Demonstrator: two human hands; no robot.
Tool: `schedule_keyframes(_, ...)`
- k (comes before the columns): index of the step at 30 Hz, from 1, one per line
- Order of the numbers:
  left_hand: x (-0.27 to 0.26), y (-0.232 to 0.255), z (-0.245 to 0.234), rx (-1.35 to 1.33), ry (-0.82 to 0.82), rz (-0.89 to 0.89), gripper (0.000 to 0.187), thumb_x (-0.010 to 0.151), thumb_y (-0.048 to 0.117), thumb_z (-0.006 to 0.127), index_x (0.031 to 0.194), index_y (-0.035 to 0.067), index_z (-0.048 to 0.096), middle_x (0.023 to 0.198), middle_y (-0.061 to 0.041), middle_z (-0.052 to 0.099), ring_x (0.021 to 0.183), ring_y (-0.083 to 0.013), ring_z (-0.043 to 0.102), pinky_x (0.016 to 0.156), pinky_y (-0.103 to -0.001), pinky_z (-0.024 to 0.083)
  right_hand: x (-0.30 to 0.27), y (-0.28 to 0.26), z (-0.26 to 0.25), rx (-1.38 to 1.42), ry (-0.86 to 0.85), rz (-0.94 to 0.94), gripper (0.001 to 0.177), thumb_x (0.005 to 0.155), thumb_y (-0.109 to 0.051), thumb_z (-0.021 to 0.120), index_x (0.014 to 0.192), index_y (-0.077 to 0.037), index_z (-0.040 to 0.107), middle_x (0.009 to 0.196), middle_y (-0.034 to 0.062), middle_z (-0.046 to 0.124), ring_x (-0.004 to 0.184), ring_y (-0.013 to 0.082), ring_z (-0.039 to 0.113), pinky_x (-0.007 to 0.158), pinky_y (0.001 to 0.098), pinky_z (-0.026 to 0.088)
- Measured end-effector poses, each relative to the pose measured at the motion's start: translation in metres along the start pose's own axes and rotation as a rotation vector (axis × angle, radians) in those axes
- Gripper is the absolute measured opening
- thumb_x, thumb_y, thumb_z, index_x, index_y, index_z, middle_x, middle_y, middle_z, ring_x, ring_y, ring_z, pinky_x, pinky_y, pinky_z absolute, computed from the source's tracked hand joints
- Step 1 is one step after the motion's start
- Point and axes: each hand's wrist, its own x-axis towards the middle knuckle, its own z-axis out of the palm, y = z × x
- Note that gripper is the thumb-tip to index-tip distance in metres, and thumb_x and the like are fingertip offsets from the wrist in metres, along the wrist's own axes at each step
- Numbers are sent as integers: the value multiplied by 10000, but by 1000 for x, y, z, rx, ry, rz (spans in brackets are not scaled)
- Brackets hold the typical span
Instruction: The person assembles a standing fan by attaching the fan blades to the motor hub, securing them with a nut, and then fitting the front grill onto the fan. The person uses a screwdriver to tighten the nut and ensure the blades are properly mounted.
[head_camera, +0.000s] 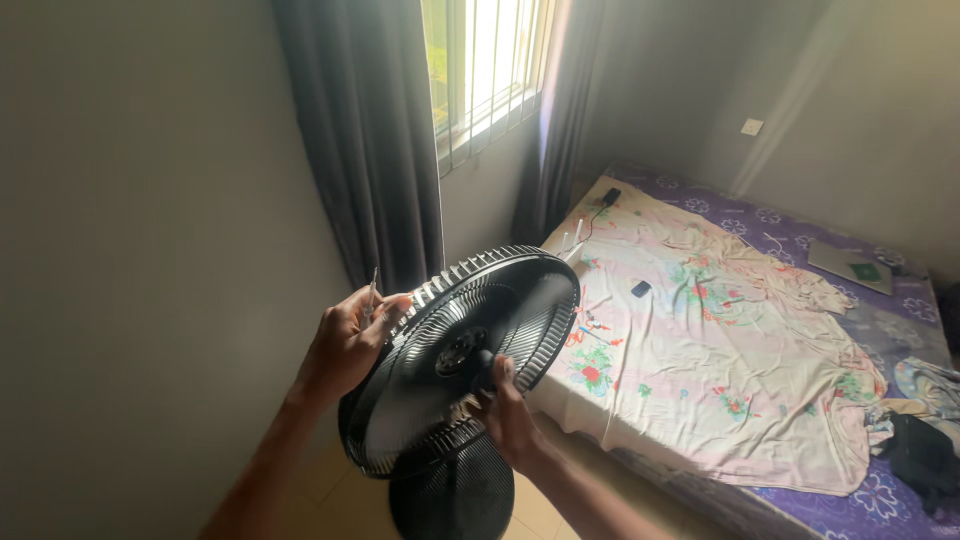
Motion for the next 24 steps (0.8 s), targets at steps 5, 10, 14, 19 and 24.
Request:
schedule_keyframes(5, 1, 1, -3, -144, 52, 36, 428, 1002, 451, 550, 823, 77, 656, 611, -67, 707, 440, -67, 561, 461, -300, 476, -8, -14, 35, 259, -172, 15, 703, 977, -577, 585, 1479, -115, 412, 1209, 107, 564, 1107, 218, 597, 1077, 428, 518)
schedule_keyframes(10, 4, -2, -5, -193, 71, 13, 366, 993, 374, 628, 765, 90, 592, 704, -93, 751, 509, -92, 552, 473, -272, 436, -12, -32, 51, 241, -53, 118, 783, 913, -611, 583, 1419, -31, 439, 1222, 163, 623, 1105, 255, 651, 984, 374, 551)
schedule_keyframes(14, 2, 2, 0, -148, 111, 249, 438, 803, 233, 829, 686, 89, 432, 958, -135, 793, 579, -69, 664, 464, -238, 508, -19, -35, 56, 163, -38, 89, 795, 934, -622, 575, 1481, -71, 404, 1280, 158, 590, 1185, 270, 600, 1019, 391, 530)
schedule_keyframes(19, -4, 13, 5, -113, 136, 140, 444, 797, 172, 829, 694, 87, 405, 1101, -155, 795, 573, -116, 661, 459, -292, 507, -31, -35, 46, 121, -16, 151, 818, 900, -609, 524, 1546, -197, 238, 1458, 204, 510, 1279, 293, 592, 1089, 426, 510)
schedule_keyframes(24, -19, 40, 9, -64, 318, 340, 337, 868, 153, 765, 718, 89, 470, 1092, -176, 774, 765, -73, 729, 532, -281, 579, -53, -48, 16, 79, -105, 182, 775, 940, -612, 501, 1510, -143, 264, 1455, 178, 537, 1237, 347, 643, 1033, 458, 528)
